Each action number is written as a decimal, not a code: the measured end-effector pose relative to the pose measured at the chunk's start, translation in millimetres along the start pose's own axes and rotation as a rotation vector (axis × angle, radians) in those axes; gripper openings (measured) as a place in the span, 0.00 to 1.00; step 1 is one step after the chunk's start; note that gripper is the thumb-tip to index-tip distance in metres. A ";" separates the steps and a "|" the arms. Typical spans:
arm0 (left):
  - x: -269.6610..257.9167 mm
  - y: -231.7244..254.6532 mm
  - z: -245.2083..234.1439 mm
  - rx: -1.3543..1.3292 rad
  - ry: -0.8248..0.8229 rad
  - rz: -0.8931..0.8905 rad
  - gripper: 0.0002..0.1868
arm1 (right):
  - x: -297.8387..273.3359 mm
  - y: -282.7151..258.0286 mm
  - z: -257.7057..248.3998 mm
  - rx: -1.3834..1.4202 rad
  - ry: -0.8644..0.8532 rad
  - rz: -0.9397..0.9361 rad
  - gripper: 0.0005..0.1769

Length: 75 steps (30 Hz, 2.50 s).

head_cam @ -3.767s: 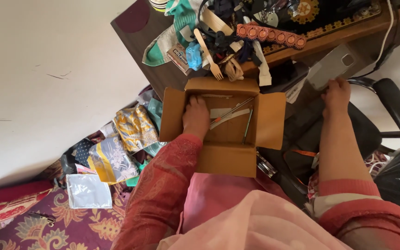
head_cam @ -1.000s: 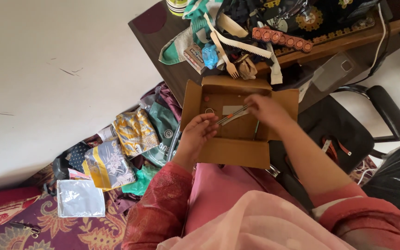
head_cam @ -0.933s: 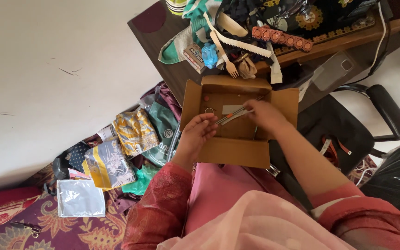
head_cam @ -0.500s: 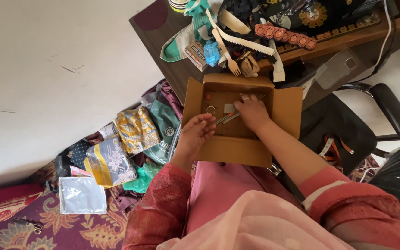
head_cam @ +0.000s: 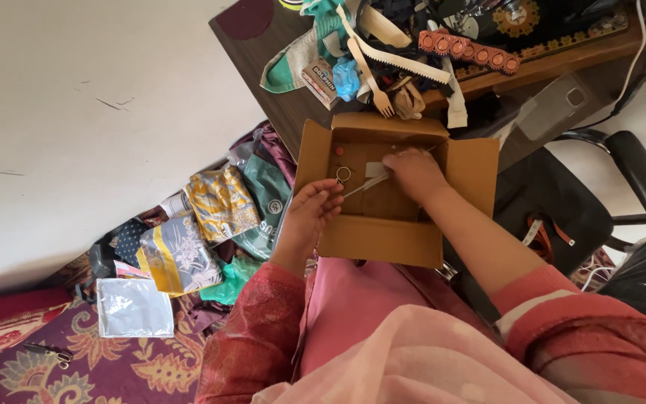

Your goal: Unbox and inspect small items from a cardboard box

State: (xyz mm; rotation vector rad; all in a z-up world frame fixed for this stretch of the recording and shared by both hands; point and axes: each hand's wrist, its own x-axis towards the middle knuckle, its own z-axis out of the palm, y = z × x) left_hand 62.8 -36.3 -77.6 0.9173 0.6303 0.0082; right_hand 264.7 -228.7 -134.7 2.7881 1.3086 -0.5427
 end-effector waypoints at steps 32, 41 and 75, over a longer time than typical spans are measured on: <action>-28.2 49.5 8.3 0.961 0.175 0.146 0.18 | -5.1 5.4 13.0 -0.004 -0.028 -0.053 0.21; -20.7 26.4 5.4 1.185 0.047 0.192 0.20 | -3.8 -1.9 21.4 -0.074 -0.019 -0.045 0.20; 109.6 -72.5 106.1 1.936 -0.274 0.888 0.08 | -110.0 19.8 1.7 -0.028 0.146 0.148 0.21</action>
